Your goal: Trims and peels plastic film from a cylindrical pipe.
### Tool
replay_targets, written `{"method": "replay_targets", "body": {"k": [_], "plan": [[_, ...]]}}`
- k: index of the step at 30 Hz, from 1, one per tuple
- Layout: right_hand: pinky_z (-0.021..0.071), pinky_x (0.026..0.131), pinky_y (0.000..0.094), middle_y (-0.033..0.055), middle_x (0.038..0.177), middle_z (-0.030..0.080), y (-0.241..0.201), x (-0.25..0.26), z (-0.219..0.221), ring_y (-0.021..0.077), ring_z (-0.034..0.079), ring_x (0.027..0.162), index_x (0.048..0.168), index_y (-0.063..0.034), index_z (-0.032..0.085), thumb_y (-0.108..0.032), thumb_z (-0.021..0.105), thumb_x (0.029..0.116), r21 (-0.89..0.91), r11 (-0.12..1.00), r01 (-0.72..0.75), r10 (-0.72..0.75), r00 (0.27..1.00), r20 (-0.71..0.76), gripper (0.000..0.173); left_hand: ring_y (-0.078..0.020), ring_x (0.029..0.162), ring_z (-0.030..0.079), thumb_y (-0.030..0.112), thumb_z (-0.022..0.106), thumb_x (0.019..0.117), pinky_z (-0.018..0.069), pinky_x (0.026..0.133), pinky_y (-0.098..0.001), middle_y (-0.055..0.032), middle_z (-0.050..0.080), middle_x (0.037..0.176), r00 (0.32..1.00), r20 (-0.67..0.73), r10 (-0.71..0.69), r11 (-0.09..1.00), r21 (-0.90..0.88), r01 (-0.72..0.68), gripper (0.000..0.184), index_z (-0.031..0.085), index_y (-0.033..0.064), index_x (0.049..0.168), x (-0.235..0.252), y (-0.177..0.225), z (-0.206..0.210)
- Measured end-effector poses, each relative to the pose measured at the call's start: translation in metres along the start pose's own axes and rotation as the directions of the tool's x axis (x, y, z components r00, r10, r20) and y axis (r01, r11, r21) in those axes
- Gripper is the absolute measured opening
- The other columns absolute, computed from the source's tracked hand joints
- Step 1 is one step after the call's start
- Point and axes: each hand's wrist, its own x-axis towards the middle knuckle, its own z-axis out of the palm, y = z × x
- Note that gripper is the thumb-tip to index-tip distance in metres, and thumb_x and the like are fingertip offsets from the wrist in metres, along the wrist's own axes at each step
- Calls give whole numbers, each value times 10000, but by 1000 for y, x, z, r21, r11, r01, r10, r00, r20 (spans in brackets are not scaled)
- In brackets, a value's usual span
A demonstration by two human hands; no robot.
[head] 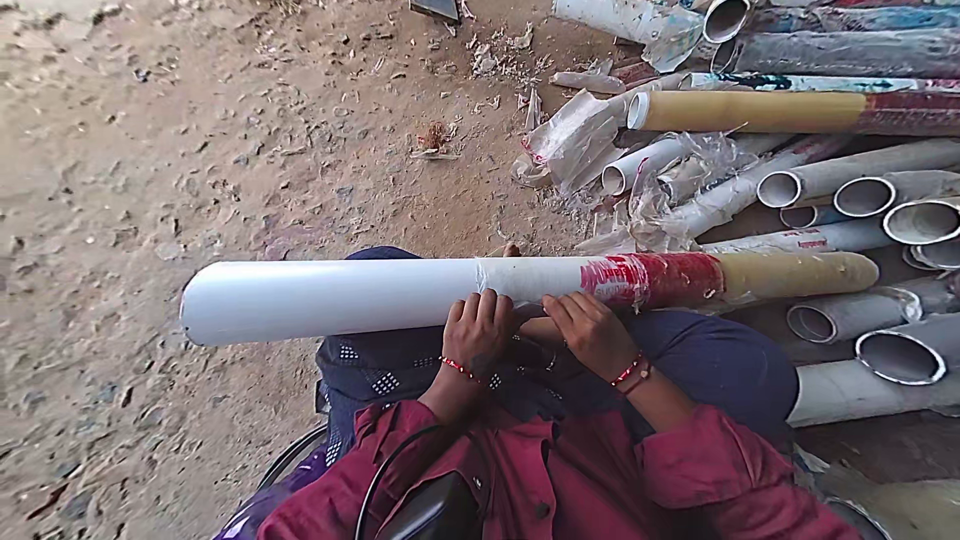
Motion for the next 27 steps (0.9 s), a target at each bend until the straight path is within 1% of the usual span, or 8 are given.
{"method": "replay_targets", "body": {"k": [1, 2, 4, 6, 10, 14, 19, 27], "plan": [[544, 604, 363, 142, 761, 718, 2, 0, -1, 293, 691, 659, 1004, 25, 741, -39, 557, 983, -29, 999, 24, -24, 1000, 17, 196, -313, 632, 656, 410, 623, 940, 469, 558, -408, -154, 622, 695, 1000, 7, 11, 1000, 23, -11, 441, 648, 4, 768, 1, 0, 0], [535, 590, 366, 140, 749, 708, 3, 1, -3, 295, 684, 650, 1002, 19, 739, -27, 551, 976, -59, 997, 44, -42, 999, 35, 195, -311, 628, 646, 382, 613, 953, 458, 551, -407, -153, 614, 698, 1000, 14, 25, 999, 28, -25, 422, 650, 4, 770, 1, 0, 0], [504, 539, 364, 131, 697, 671, 4, 3, -4, 293, 655, 603, 994, -1, 748, -26, 553, 962, -108, 993, 58, -53, 997, 50, 200, -317, 626, 634, 242, 635, 945, 443, 541, -411, -146, 613, 700, 998, 24, 62, 998, -14, -62, 281, 673, 17, 780, 0, -3, 1], [476, 507, 359, 122, 657, 644, 3, 4, -2, 287, 631, 567, 988, -13, 761, -31, 562, 952, -112, 992, 49, -45, 998, 41, 203, -303, 623, 614, 198, 627, 950, 433, 542, -407, -121, 615, 696, 996, 18, 93, 994, -66, -91, 255, 681, 45, 753, -2, -8, 4], [460, 483, 358, 111, 623, 624, 2, 9, 2, 277, 616, 540, 964, -22, 768, -29, 568, 922, -73, 997, 36, -34, 999, 32, 205, -255, 587, 561, 175, 607, 945, 396, 545, -376, -75, 578, 655, 987, -68, 145, 981, -122, -152, 273, 641, 84, 689, -5, -15, 14], [435, 460, 362, 104, 605, 602, 2, 14, 0, 271, 596, 518, 954, -33, 772, -36, 545, 913, -22, 999, 40, -39, 998, 56, 231, -211, 591, 517, 203, 562, 994, 365, 574, -335, -36, 550, 627, 956, -192, 223, 952, -167, -256, 335, 598, 117, 673, -9, -29, 27], [424, 453, 364, 107, 611, 605, 2, 21, 1, 272, 588, 511, 946, -38, 768, -15, 552, 900, -2, 999, 43, -43, 995, 88, 222, -201, 614, 519, 161, 556, 989, 364, 593, -331, -32, 570, 650, 938, -212, 273, 918, -233, -320, 299, 603, 114, 698, -11, -36, 31], [428, 437, 372, 128, 617, 606, 3, 28, -8, 293, 605, 511, 911, -16, 746, -3, 569, 877, -31, 996, 85, -78, 977, 200, 181, -187, 638, 532, 136, 557, 986, 372, 598, -322, -21, 591, 676, 927, -244, 286, 900, -264, -348, 286, 631, 114, 710, -12, -37, 34]]}}
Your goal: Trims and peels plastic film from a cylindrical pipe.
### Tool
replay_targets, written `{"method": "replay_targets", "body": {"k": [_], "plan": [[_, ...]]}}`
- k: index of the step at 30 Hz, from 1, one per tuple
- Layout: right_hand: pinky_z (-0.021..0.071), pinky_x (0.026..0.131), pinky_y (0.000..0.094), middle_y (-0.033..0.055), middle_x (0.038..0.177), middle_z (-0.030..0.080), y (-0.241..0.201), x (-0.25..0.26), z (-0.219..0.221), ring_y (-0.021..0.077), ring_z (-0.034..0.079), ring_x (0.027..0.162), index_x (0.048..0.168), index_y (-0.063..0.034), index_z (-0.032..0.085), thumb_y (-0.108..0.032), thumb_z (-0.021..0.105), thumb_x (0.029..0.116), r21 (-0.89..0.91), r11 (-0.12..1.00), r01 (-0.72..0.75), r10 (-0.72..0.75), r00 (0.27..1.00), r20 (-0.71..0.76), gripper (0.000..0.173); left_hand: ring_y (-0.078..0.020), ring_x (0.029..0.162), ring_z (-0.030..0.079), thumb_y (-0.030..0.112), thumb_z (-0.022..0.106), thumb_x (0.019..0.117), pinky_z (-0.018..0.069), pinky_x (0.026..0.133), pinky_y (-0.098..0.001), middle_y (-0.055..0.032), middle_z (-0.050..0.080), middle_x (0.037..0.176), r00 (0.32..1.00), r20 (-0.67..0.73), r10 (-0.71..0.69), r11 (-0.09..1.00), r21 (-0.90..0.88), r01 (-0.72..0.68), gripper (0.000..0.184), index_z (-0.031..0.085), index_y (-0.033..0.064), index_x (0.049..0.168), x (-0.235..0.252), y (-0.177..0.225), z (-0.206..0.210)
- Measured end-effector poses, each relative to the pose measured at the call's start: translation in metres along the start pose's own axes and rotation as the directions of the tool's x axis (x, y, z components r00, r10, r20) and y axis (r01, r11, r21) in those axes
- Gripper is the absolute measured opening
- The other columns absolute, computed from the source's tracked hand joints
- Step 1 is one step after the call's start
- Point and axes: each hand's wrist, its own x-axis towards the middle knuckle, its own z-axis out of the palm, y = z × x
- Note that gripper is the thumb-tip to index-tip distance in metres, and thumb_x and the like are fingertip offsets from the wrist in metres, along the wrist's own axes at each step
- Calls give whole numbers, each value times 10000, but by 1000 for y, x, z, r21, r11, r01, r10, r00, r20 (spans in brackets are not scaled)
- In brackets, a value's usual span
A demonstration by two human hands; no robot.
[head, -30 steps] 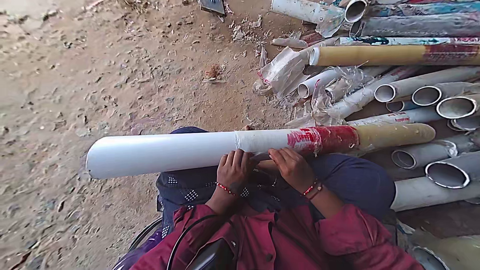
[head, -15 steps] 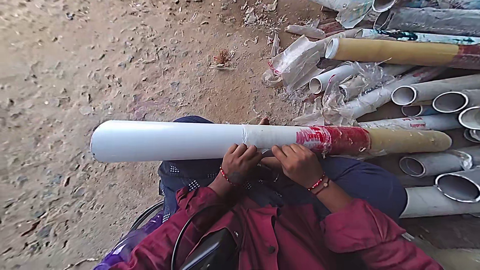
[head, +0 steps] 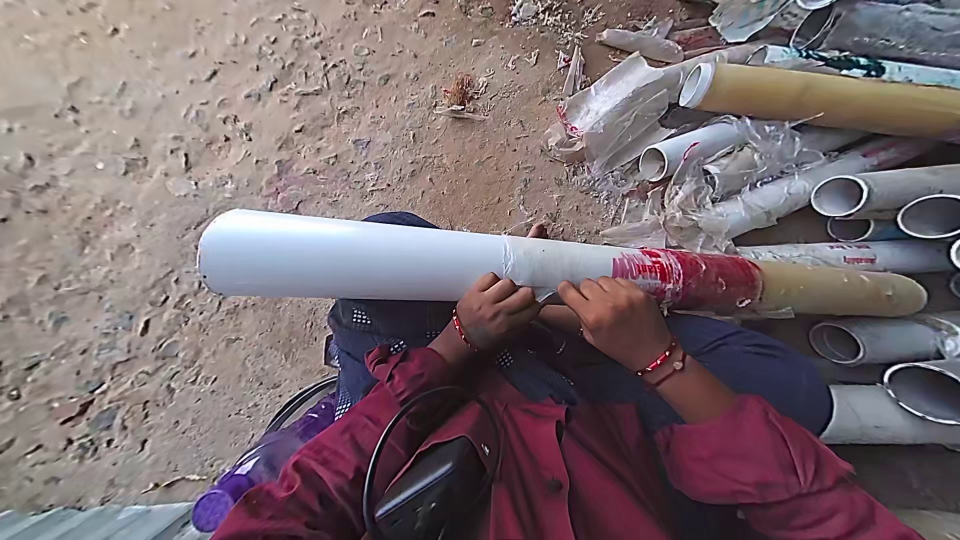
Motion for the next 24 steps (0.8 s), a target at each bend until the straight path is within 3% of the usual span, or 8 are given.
{"method": "replay_targets", "body": {"k": [5, 13, 16, 19, 24], "plan": [[425, 429, 379, 138, 582, 576, 4, -5, -8, 303, 601, 496, 885, 9, 733, 38, 592, 843, -46, 999, 11, -9, 999, 37, 149, -194, 648, 546, 135, 542, 986, 380, 605, -321, -25, 599, 679, 1000, -7, 29, 999, -44, -29, 265, 657, 110, 749, -1, -2, 0], [469, 462, 421, 169, 612, 609, 19, -35, -17, 342, 641, 531, 896, 33, 724, 42, 568, 861, -153, 987, -45, 63, 992, 111, 160, -196, 649, 553, 124, 544, 980, 394, 602, -321, -26, 599, 679, 999, -24, 43, 995, -86, -45, 257, 671, 105, 757, -1, -1, -1], [464, 473, 407, 144, 640, 648, 16, -33, -18, 320, 643, 548, 948, -1, 756, -39, 516, 941, -106, 990, -95, 96, 995, 5, 243, -198, 636, 554, 128, 532, 982, 393, 586, -323, -28, 597, 673, 999, -13, 33, 997, -71, -34, 267, 659, 103, 749, 0, 0, -1], [455, 483, 386, 124, 659, 669, -1, -20, -11, 294, 633, 550, 973, -27, 777, -31, 526, 937, -67, 994, -89, 85, 995, -60, 254, -197, 625, 552, 124, 541, 982, 392, 573, -321, -32, 600, 670, 1000, -13, 15, 996, -85, -16, 279, 652, 100, 728, -1, 2, -1], [431, 457, 371, 128, 625, 637, -12, -2, 1, 286, 613, 518, 848, 3, 714, -72, 533, 956, -88, 996, -13, 8, 998, -57, 223, -198, 633, 560, 108, 545, 976, 392, 575, -321, -36, 610, 678, 1000, 7, 18, 996, -88, -17, 270, 648, 94, 726, 1, 2, -4]]}}
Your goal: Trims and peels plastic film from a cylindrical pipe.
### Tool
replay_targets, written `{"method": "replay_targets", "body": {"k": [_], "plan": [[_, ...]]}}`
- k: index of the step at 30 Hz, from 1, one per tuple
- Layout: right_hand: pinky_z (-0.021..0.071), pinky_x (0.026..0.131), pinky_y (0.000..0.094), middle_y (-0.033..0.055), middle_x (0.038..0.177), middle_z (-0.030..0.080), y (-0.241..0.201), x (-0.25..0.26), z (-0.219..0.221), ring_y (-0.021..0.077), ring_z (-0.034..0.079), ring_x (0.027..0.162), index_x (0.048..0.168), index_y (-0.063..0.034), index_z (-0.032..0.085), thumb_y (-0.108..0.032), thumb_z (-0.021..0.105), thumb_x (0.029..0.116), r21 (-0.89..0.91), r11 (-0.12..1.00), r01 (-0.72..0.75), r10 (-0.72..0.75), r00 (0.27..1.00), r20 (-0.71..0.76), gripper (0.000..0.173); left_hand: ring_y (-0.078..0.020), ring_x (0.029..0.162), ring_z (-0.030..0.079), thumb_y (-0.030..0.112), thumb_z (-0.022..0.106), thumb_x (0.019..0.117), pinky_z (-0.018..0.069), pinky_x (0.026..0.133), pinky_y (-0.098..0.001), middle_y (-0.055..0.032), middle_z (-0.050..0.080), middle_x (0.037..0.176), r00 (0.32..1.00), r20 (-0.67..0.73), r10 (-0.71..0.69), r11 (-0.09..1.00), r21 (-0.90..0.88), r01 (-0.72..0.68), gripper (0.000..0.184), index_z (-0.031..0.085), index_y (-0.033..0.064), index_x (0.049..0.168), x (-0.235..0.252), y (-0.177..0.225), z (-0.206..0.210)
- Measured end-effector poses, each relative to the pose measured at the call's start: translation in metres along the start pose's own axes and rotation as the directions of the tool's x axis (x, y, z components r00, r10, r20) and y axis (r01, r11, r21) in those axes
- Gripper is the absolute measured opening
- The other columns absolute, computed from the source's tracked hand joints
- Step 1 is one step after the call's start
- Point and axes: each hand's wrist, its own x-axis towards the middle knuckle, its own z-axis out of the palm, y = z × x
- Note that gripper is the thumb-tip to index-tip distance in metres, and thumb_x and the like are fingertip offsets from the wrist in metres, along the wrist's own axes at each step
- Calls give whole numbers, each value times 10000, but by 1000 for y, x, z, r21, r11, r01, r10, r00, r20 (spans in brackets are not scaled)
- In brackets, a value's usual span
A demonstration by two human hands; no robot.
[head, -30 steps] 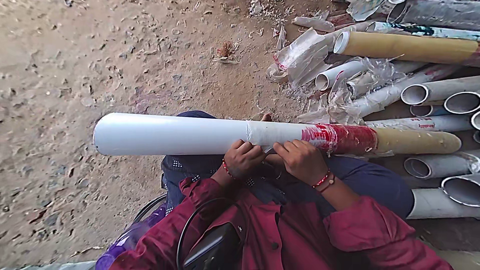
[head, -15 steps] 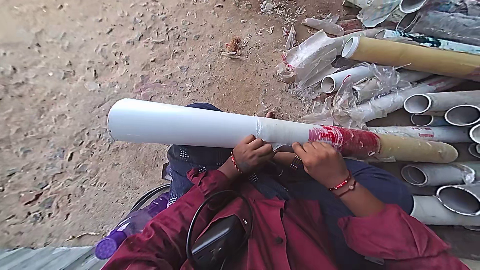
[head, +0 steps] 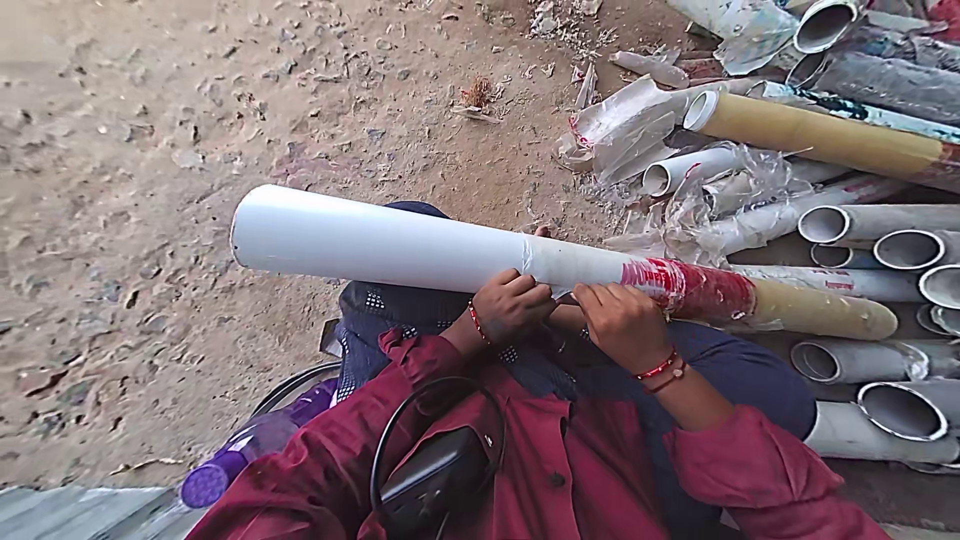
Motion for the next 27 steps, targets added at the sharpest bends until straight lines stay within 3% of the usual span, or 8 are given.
{"method": "replay_targets", "body": {"k": [12, 16, 18, 20, 23, 27], "plan": [[427, 467, 377, 141, 601, 590, 8, -12, -13, 291, 609, 517, 892, 50, 704, 74, 561, 892, -225, 972, 64, -39, 993, 112, 145, -199, 648, 566, 100, 534, 970, 398, 583, -324, -36, 616, 690, 999, 10, 40, 998, -52, -39, 271, 668, 97, 734, -1, -5, 0], [492, 477, 444, 194, 655, 650, 38, -30, -25, 363, 673, 565, 879, 57, 711, 63, 572, 871, -111, 993, -48, 70, 978, 199, 140, -211, 671, 578, 110, 521, 980, 410, 602, -333, -45, 619, 708, 998, 22, 56, 994, -94, -54, 267, 663, 92, 755, 0, -7, -4], [508, 507, 461, 191, 732, 708, 53, -39, -34, 364, 699, 613, 921, 24, 744, -49, 507, 950, -53, 986, -157, 162, 978, 131, 249, -231, 679, 592, 134, 521, 1007, 430, 609, -339, -75, 643, 743, 999, 32, -13, 997, -77, 16, 258, 680, 76, 812, 2, -2, -8], [536, 555, 455, 188, 794, 745, 58, -42, -40, 356, 723, 665, 977, 19, 769, -133, 479, 1018, -44, 959, -281, 281, 960, 8, 330, -261, 686, 650, 213, 546, 1022, 495, 594, -352, -122, 700, 836, 981, 93, -173, 985, 18, 172, 256, 721, 56, 921, 13, 14, -15], [552, 574, 451, 196, 799, 745, 48, -41, -32, 352, 733, 679, 989, 36, 763, -128, 502, 1009, 18, 920, -392, 393, 917, -65, 309, -322, 681, 685, 297, 644, 941, 516, 554, -403, -165, 674, 799, 896, 263, -358, 928, 211, 308, 326, 712, -20, 902, 31, 40, -16], [557, 564, 442, 174, 752, 726, 31, -28, -12, 337, 726, 660, 936, 17, 766, -114, 545, 979, 141, 926, -350, 361, 930, -65, 260, -375, 741, 704, 162, 699, 929, 512, 566, -444, -216, 674, 836, 783, 448, -431, 891, 349, 291, 235, 711, -68, 975, 51, 55, -14]]}}
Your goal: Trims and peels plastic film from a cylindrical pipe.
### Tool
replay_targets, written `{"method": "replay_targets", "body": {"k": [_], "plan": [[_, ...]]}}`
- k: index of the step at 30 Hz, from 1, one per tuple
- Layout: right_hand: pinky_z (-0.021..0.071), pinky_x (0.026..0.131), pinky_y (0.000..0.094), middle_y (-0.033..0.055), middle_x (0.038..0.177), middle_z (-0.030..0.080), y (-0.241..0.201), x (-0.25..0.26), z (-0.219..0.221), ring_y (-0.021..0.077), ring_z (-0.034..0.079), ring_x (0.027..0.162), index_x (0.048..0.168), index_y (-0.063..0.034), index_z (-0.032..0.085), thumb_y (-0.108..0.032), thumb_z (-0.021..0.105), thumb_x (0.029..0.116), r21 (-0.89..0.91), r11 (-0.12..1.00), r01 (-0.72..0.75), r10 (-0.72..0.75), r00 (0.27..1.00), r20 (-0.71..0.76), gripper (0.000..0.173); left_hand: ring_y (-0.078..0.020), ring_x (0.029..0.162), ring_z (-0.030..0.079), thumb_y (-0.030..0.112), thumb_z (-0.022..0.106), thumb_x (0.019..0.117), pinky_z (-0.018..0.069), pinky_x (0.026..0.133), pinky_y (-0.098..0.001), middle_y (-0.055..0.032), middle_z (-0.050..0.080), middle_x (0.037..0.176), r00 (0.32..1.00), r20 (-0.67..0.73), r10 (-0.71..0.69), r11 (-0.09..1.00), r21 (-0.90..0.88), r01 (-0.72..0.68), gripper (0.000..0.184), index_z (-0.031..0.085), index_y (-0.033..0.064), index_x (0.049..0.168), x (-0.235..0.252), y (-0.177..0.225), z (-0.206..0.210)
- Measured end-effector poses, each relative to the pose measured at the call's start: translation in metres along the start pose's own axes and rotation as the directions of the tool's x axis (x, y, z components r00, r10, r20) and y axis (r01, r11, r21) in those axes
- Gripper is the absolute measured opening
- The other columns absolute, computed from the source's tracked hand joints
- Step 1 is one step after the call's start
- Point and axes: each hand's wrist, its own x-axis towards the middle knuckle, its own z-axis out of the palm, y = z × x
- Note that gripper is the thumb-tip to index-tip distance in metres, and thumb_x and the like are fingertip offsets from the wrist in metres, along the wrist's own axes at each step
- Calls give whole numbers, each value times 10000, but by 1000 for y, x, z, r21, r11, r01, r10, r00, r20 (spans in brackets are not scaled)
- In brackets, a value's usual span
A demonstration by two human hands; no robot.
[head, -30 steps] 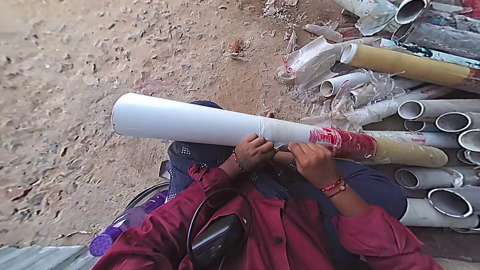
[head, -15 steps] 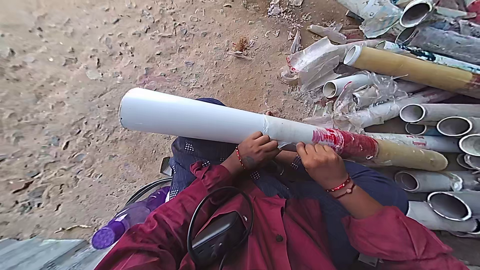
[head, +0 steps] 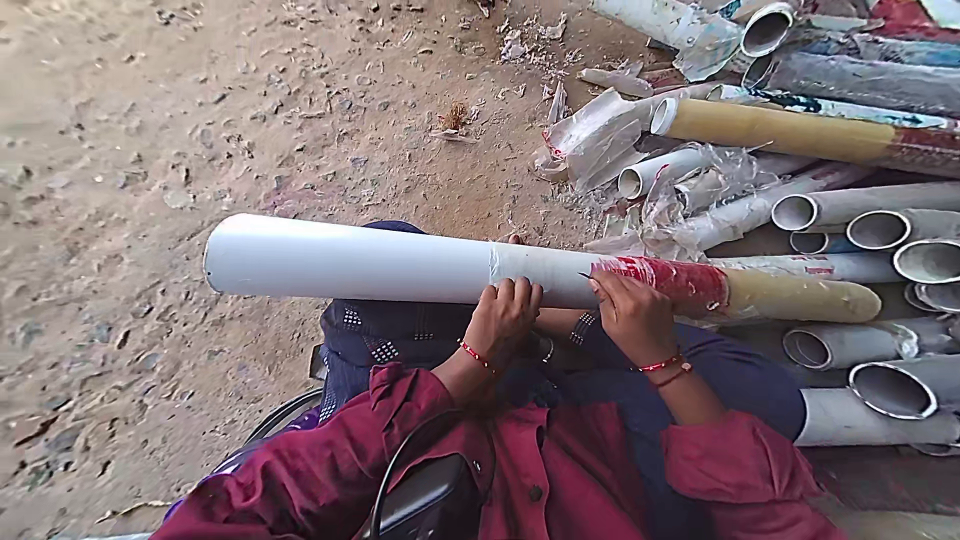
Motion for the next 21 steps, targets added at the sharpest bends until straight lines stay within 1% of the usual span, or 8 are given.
{"method": "replay_targets", "body": {"k": [3, 5, 7, 9, 12, 14, 16, 21], "plan": [[558, 566, 429, 157, 746, 725, -3, 2, 7, 323, 721, 656, 928, 5, 768, -103, 555, 968, 56, 998, 36, -36, 999, 12, 242, -358, 691, 703, 20, 691, 888, 507, 524, -430, -197, 669, 778, 997, -50, 64, 998, 13, -64, 83, 706, -60, 904, 4, -5, 7], [563, 573, 432, 158, 757, 732, -2, 0, 10, 329, 721, 657, 939, 4, 773, -105, 554, 973, 70, 997, 37, -38, 999, 20, 248, -323, 643, 678, 17, 683, 877, 483, 495, -407, -157, 656, 739, 978, -154, 140, 989, -28, -146, 52, 702, -16, 842, 2, -16, 17], [558, 567, 435, 157, 745, 725, -2, -3, 14, 333, 714, 648, 948, -2, 776, -106, 552, 968, 76, 996, 36, -38, 999, 24, 248, -285, 601, 641, -14, 629, 866, 449, 474, -373, -124, 644, 721, 943, -249, 223, 972, -16, -234, 90, 697, 21, 819, -2, -27, 26], [542, 552, 431, 150, 715, 707, -3, -6, 18, 326, 699, 625, 944, -10, 775, -104, 546, 970, 86, 995, 49, -52, 998, 29, 250, -254, 585, 606, 4, 575, 901, 425, 476, -352, -94, 631, 712, 893, -328, 307, 949, 34, -314, 139, 676, 47, 817, -5, -34, 35], [514, 523, 400, 124, 679, 681, -6, -8, 23, 298, 666, 590, 958, -40, 794, -117, 542, 969, 97, 988, 118, -120, 993, 17, 264, -218, 576, 545, 76, 514, 985, 390, 497, -323, -51, 616, 699, 794, -459, 398, 910, 88, -405, 215, 663, 82, 830, -7, -45, 51], [499, 515, 393, 117, 667, 668, -9, -7, 26, 296, 651, 580, 953, -54, 795, -116, 555, 965, 103, 979, 179, -181, 983, 12, 247, -209, 569, 534, 102, 507, 1006, 392, 500, -314, -42, 603, 683, 768, -486, 418, 897, 89, -433, 236, 659, 88, 826, -8, -48, 55], [495, 520, 395, 117, 672, 671, -13, -5, 27, 301, 652, 590, 952, -68, 792, -134, 562, 975, 105, 969, 224, -229, 973, 29, 240, -207, 566, 532, 108, 515, 1009, 397, 502, -309, -42, 595, 672, 763, -492, 420, 893, 74, -444, 237, 661, 86, 823, -9, -50, 57], [476, 498, 392, 122, 664, 662, -19, 0, 28, 302, 641, 570, 936, -49, 780, -44, 582, 916, 64, 954, 294, -298, 952, 73, 198, -203, 576, 534, 110, 502, 1002, 396, 509, -304, -36, 595, 674, 769, -494, 407, 894, 42, -446, 243, 643, 94, 806, -9, -51, 57]]}}
